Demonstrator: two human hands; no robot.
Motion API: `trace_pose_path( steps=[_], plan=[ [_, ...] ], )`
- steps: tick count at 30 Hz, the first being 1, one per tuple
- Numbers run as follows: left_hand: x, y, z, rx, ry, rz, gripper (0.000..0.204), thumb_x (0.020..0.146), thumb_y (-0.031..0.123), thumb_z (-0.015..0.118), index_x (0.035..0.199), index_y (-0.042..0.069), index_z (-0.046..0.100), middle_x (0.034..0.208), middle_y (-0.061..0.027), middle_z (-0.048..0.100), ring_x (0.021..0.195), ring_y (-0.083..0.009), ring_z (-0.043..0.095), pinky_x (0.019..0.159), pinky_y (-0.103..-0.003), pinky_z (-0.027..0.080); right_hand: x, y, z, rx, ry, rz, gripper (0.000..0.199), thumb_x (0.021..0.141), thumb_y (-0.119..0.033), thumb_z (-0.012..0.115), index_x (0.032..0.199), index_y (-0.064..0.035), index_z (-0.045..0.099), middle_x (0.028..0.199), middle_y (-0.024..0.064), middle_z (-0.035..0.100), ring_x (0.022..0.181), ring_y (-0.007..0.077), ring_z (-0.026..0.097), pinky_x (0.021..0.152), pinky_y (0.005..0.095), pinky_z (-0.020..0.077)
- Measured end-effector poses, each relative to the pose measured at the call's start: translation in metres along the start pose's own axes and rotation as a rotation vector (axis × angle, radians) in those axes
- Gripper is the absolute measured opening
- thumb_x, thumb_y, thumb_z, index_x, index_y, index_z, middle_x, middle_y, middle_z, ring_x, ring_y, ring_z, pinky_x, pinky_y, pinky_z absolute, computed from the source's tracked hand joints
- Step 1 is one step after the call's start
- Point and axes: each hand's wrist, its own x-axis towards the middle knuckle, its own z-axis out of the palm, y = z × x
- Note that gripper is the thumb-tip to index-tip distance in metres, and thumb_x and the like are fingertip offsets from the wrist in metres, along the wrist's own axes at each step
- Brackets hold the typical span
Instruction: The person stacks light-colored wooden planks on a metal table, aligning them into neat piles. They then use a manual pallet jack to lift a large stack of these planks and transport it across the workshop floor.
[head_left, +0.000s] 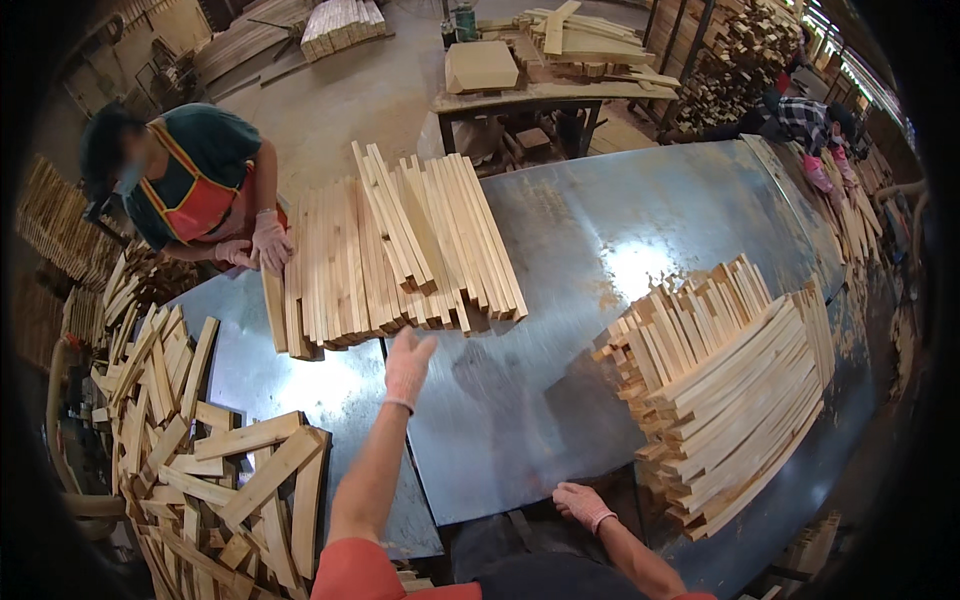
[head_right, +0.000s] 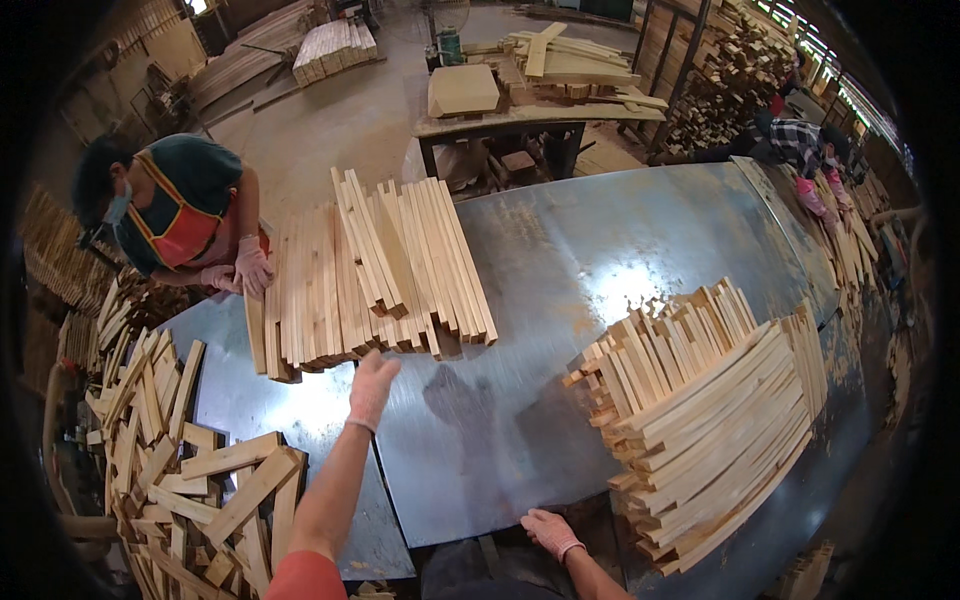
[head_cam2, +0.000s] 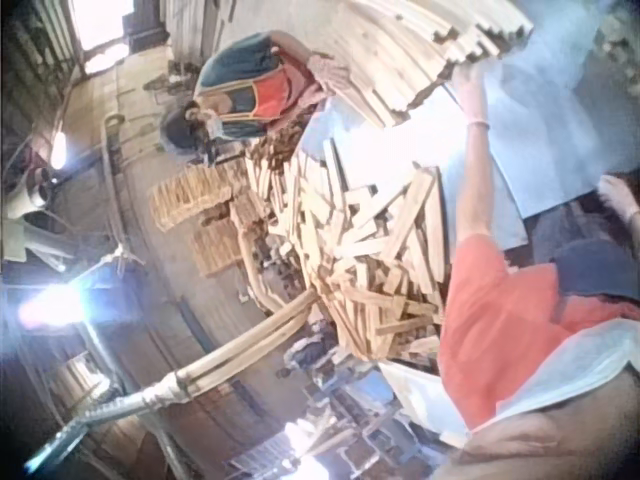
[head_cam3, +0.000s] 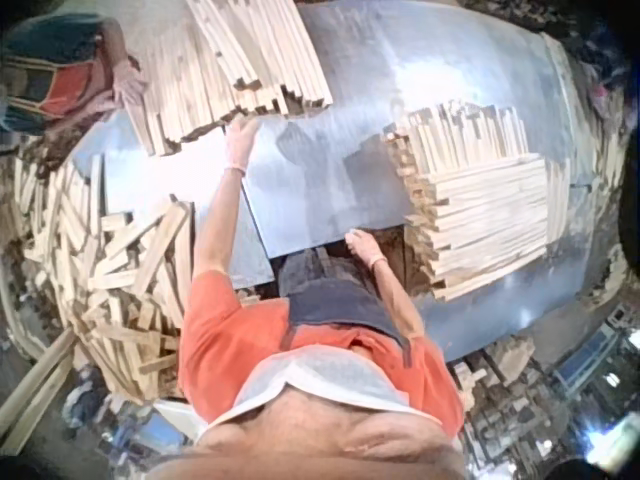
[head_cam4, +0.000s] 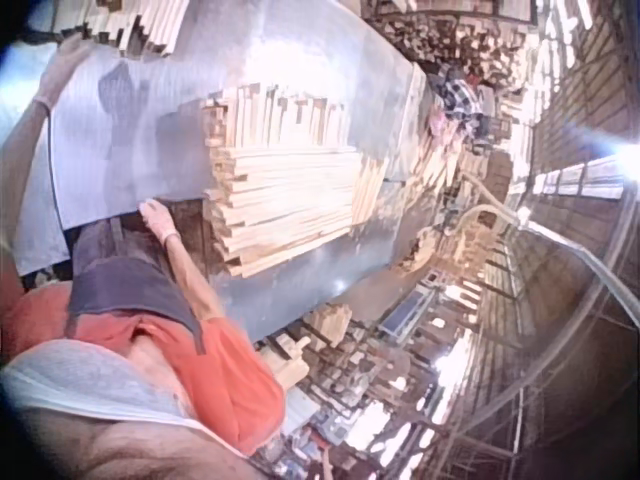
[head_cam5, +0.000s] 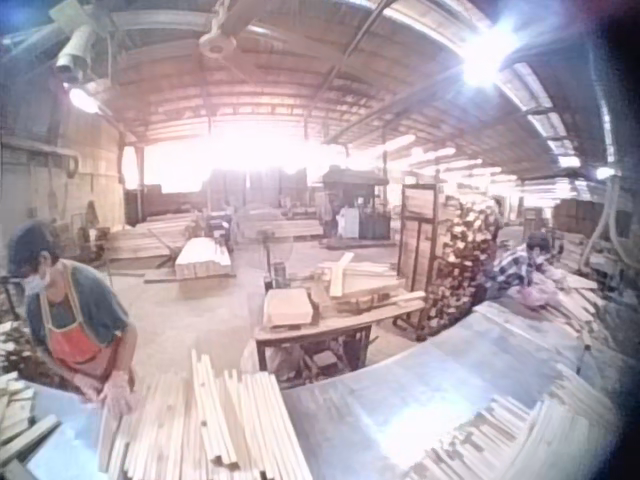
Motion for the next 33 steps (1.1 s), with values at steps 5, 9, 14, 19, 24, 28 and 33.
trace_pose_path(
  steps=[5,9,14,19,24,28,33],
  plan=[
    [0.116,0.015,-0.011,0.195,0.262,-0.12,0.081,0.085,0.053,0.078,0.136,-0.008,0.059,0.134,-0.0307,0.065,0.123,-0.0429,0.064,0.104,-0.048,0.05,0.012,-0.026,0.022,-0.008,0.094,0.018,0.024,0.098,-0.029,0.071,0.105,-0.0061,0.069,0.088,-0.0024,0.06,0.075,0.0098,0.055,0.068,0.0261,0.0469],
    [0.165,0.094,-0.019,0.195,0.167,-0.304,0.109,0.08,0.06,0.082,0.152,-0.012,0.044,0.152,-0.0317,0.054,0.139,-0.0427,0.056,0.115,-0.046,0.046,0.02,-0.026,0.022,0.043,0.087,0.039,0.012,0.099,-0.019,0.07,0.093,-0.0097,0.066,0.084,-0.0041,0.058,0.072,0.0073,0.054,0.067,0.0239,0.0463],
    [0.231,0.097,-0.009,0.267,0.178,-0.369,0.121,0.074,0.06,0.088,0.158,-0.007,0.032,0.162,-0.0265,0.044,0.144,-0.0366,0.052,0.117,-0.045,0.046,0.019,-0.051,0.032,0.002,0.116,0.105,0.015,0.099,-0.024,0.07,0.092,-0.0122,0.066,0.086,-0.0046,0.06,0.077,0.0069,0.056,0.071,0.0245,0.0478],
    [0.255,0.1,0.002,0.333,0.217,-0.455,0.106,0.072,0.05,0.09,0.149,-0.006,0.043,0.153,-0.0216,0.054,0.135,-0.0362,0.061,0.106,-0.045,0.053,0.026,-0.053,0.03,-0.035,0.064,0.073,0.013,0.099,-0.025,0.07,0.092,-0.0146,0.066,0.087,-0.0068,0.058,0.078,0.0062,0.054,0.073,0.0238,0.0469],
    [0.237,0.101,-0.006,0.215,0.204,-0.242,0.073,0.074,0.04,0.088,0.123,-0.007,0.062,0.123,-0.0255,0.069,0.114,-0.0411,0.069,0.094,-0.046,0.057,0.061,-0.009,0.03,-0.311,0.054,-0.092,0.034,0.102,-0.038,0.065,0.1,-0.0046,0.064,0.096,0.01,0.065,0.092,0.0225,0.065,0.08,0.0374,0.0523],
    [0.17,0.096,-0.009,-0.582,-0.02,-0.213,0.04,0.093,0.02,0.068,0.124,0.001,0.053,0.111,-0.0192,0.065,0.093,-0.0342,0.07,0.073,-0.048,0.063,0.029,-0.051,0.032,-0.788,-0.044,-0.278,0.057,0.101,-0.049,0.059,0.128,0.001,0.065,0.134,0.0261,0.066,0.125,0.0392,0.063,0.104,0.0449,0.0491],
    [0.091,0.087,0.029,-0.65,-0.316,-0.062,0.051,0.087,0.011,0.064,0.134,-0.003,0.051,0.113,-0.0186,0.066,0.092,-0.0316,0.071,0.079,-0.045,0.064,0.04,-0.035,0.038,-0.606,0.025,-0.194,0.073,0.099,-0.051,0.06,0.147,0.0038,0.056,0.147,0.0257,0.061,0.136,0.0363,0.059,0.114,0.0399,0.0441]
  ],
)
